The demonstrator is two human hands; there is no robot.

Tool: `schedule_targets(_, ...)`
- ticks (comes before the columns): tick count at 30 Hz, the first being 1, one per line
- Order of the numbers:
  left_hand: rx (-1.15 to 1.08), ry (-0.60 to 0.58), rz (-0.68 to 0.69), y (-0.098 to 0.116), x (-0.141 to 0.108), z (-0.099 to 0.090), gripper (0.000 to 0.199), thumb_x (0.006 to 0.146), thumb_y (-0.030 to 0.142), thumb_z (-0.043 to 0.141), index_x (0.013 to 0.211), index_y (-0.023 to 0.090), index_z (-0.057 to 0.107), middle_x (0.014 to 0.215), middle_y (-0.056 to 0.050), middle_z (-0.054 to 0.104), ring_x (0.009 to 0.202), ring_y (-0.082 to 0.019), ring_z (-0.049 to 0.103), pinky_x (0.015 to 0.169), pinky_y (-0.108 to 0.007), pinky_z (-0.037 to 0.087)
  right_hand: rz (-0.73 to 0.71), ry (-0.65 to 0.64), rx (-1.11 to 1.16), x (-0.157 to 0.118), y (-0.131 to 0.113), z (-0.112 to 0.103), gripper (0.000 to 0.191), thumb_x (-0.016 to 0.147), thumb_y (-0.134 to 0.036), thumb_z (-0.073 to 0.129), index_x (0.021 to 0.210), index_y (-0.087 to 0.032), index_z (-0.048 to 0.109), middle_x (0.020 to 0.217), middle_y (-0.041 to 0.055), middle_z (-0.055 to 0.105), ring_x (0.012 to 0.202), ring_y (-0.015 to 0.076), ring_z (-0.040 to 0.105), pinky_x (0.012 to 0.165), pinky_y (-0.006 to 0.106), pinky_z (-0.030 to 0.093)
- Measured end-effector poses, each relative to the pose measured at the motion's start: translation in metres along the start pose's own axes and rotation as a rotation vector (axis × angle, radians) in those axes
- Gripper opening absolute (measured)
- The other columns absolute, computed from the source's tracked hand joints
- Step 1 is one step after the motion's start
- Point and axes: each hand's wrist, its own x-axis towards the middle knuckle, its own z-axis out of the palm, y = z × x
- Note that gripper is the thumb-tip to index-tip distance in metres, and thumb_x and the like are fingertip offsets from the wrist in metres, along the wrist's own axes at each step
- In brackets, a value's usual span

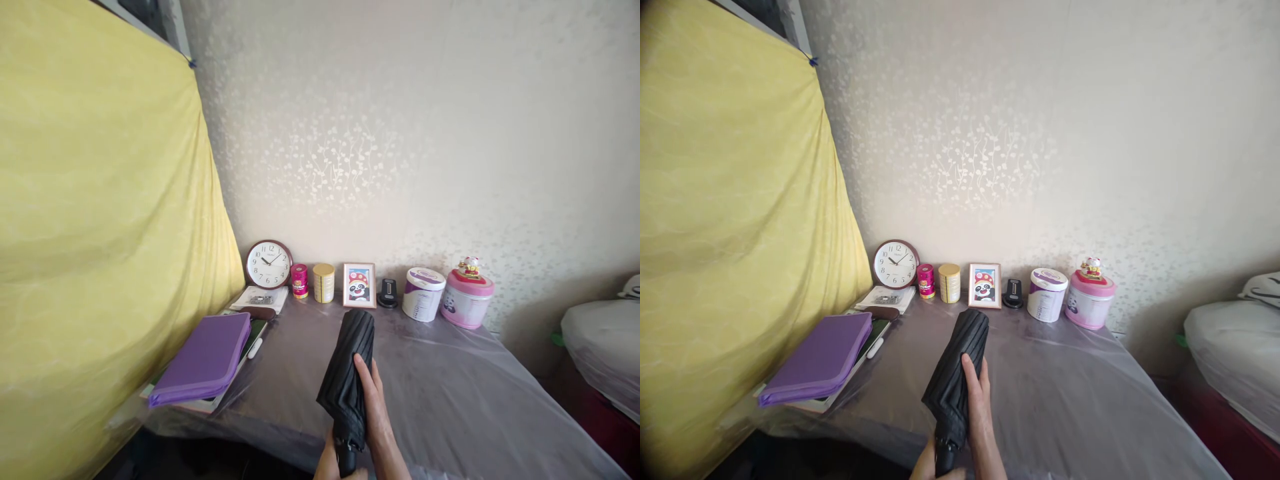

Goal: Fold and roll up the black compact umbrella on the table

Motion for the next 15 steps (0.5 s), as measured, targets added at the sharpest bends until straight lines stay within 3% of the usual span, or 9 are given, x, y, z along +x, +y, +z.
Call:
schedule_targets(3, 0.325, 0.133, -0.062, 0.0, 0.003, -0.003, 0.085, 0.062, 0.022, 0.061, 0.137, 0.012, 0.022, 0.092, -0.01, 0.067, 0.093, -0.026, 0.061, 0.082, -0.031, 0.04, -0.063, 0.047, -0.045, 0.002, 0.003, 0.0, 0.052, 0.067, -0.049, 0.067, 0.111, -0.024, 0.056, 0.093, -0.0015, 0.068, 0.087, 0.0191, 0.062, 0.072, 0.025, 0.05)
schedule_targets(5, 0.456, 0.143, -0.091, 0.0, 0.003, -0.006, 0.088, 0.065, 0.021, 0.058, 0.139, 0.008, 0.012, 0.093, -0.013, 0.067, 0.092, -0.027, 0.062, 0.08, -0.032, 0.04, -0.062, 0.069, -0.043, 0.004, 0.008, -0.001, 0.052, 0.066, -0.049, 0.068, 0.11, -0.023, 0.055, 0.085, -0.0013, 0.067, 0.078, 0.0188, 0.063, 0.067, 0.026, 0.051)
schedule_targets(7, 0.467, 0.127, -0.07, 0.002, 0.002, -0.01, 0.089, 0.064, 0.021, 0.059, 0.139, 0.009, 0.012, 0.093, -0.012, 0.066, 0.093, -0.026, 0.061, 0.08, -0.031, 0.04, -0.029, 0.079, -0.016, 0.004, 0.012, -0.003, 0.053, 0.066, -0.049, 0.068, 0.109, -0.022, 0.054, 0.076, -0.0015, 0.066, 0.068, 0.018, 0.062, 0.061, 0.027, 0.051)
schedule_targets(9, 0.341, 0.079, 0.001, 0.007, -0.001, -0.012, 0.089, 0.061, 0.022, 0.063, 0.137, 0.012, 0.018, 0.09, -0.009, 0.066, 0.092, -0.024, 0.061, 0.078, -0.028, 0.04, 0.029, 0.064, 0.048, 0.003, 0.013, -0.004, 0.052, 0.067, -0.051, 0.067, 0.108, -0.02, 0.055, 0.07, -0.0011, 0.064, 0.061, 0.0172, 0.061, 0.055, 0.027, 0.05)
schedule_targets(11, 0.095, -0.048, 0.059, 0.013, -0.006, -0.012, 0.085, 0.059, 0.027, 0.064, 0.133, 0.015, 0.024, 0.078, -0.002, 0.063, 0.078, -0.02, 0.061, 0.069, -0.025, 0.041, 0.09, 0.014, 0.136, 0.0, 0.011, -0.004, 0.051, 0.068, -0.054, 0.064, 0.103, -0.017, 0.057, 0.069, 0.0009, 0.063, 0.057, 0.0167, 0.059, 0.052, 0.028, 0.049)
schedule_targets(13, -0.154, -0.202, 0.054, 0.018, -0.01, -0.01, 0.081, 0.059, 0.032, 0.064, 0.129, 0.017, 0.027, 0.063, 0.004, 0.056, 0.058, -0.014, 0.056, 0.057, -0.022, 0.039, 0.141, -0.053, 0.198, -0.003, 0.006, -0.003, 0.052, 0.07, -0.058, 0.06, 0.098, -0.014, 0.06, 0.07, 0.0037, 0.064, 0.055, 0.016, 0.058, 0.05, 0.028, 0.049)
schedule_targets(15, -0.248, -0.244, 0.013, 0.019, -0.011, -0.007, 0.078, 0.06, 0.033, 0.062, 0.128, 0.017, 0.028, 0.059, 0.007, 0.052, 0.05, -0.012, 0.051, 0.054, -0.022, 0.037, 0.161, -0.09, 0.196, -0.005, 0.002, -0.002, 0.052, 0.07, -0.059, 0.058, 0.094, -0.013, 0.061, 0.071, 0.005, 0.065, 0.057, 0.0164, 0.059, 0.051, 0.028, 0.049)
